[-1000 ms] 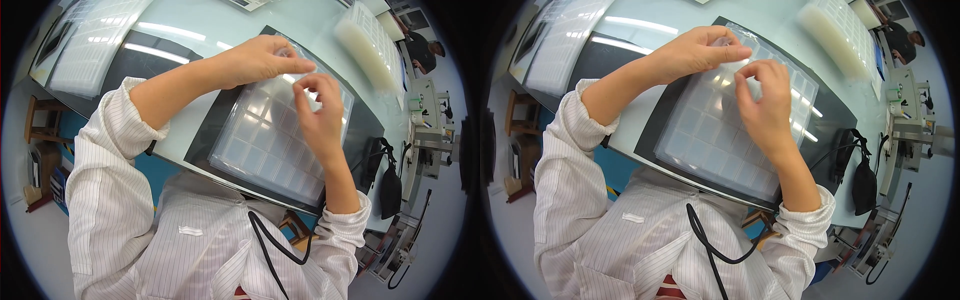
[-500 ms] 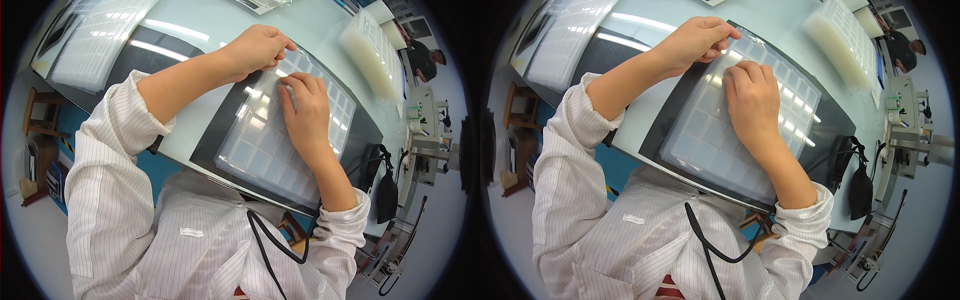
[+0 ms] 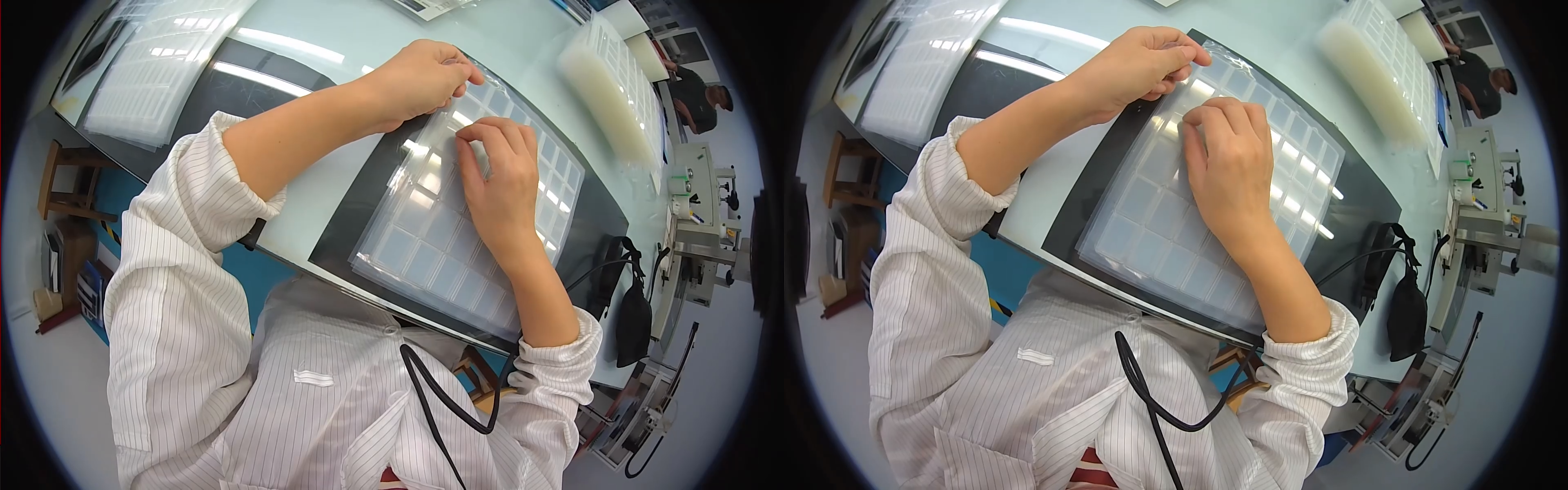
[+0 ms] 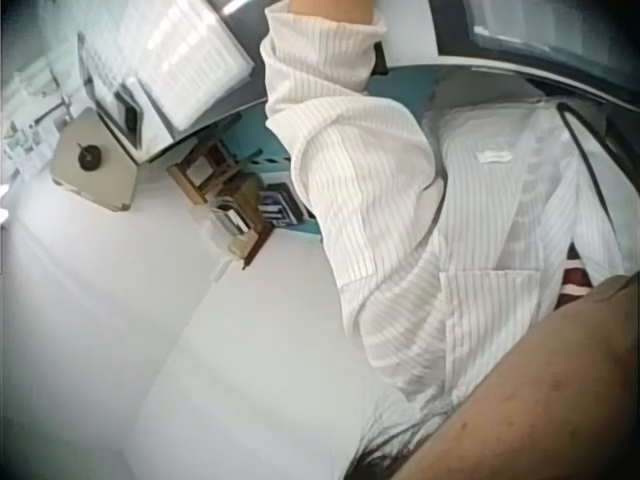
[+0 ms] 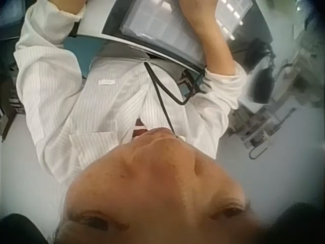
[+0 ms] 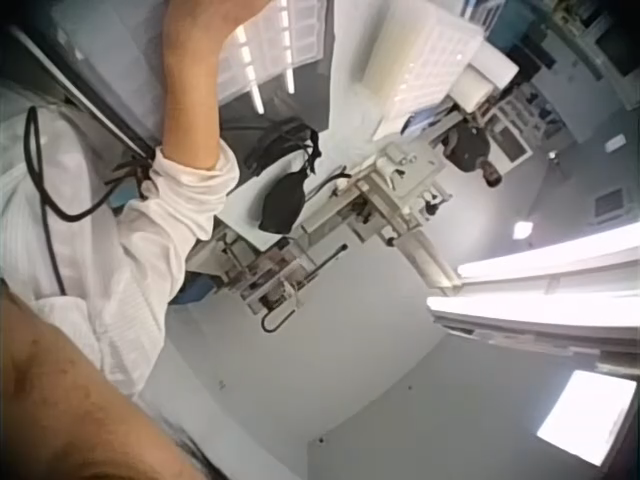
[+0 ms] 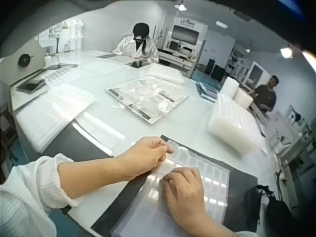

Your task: The person is inspecting small components and placing them into specific slots on a grid-patterned backlit tray.

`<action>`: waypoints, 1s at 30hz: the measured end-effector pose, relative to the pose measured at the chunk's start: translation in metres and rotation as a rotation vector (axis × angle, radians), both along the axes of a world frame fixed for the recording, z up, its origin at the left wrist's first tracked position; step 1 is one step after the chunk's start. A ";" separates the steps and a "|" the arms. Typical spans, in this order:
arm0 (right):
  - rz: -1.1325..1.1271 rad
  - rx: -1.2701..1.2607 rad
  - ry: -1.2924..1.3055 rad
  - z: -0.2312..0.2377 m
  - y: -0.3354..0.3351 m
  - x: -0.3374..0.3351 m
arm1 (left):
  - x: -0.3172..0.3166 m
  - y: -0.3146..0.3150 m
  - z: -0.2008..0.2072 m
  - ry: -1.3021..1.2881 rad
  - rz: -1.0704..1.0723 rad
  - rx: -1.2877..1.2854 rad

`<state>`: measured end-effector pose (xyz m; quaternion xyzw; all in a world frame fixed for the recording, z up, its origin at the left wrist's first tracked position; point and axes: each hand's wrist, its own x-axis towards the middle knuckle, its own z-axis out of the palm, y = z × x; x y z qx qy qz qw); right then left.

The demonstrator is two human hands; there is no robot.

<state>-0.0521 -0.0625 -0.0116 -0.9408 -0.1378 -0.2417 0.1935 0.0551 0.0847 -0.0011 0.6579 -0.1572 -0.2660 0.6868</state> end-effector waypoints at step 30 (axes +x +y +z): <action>0.037 -0.028 0.033 0.004 0.012 -0.032 | -0.010 -0.005 -0.001 -0.035 -0.188 0.027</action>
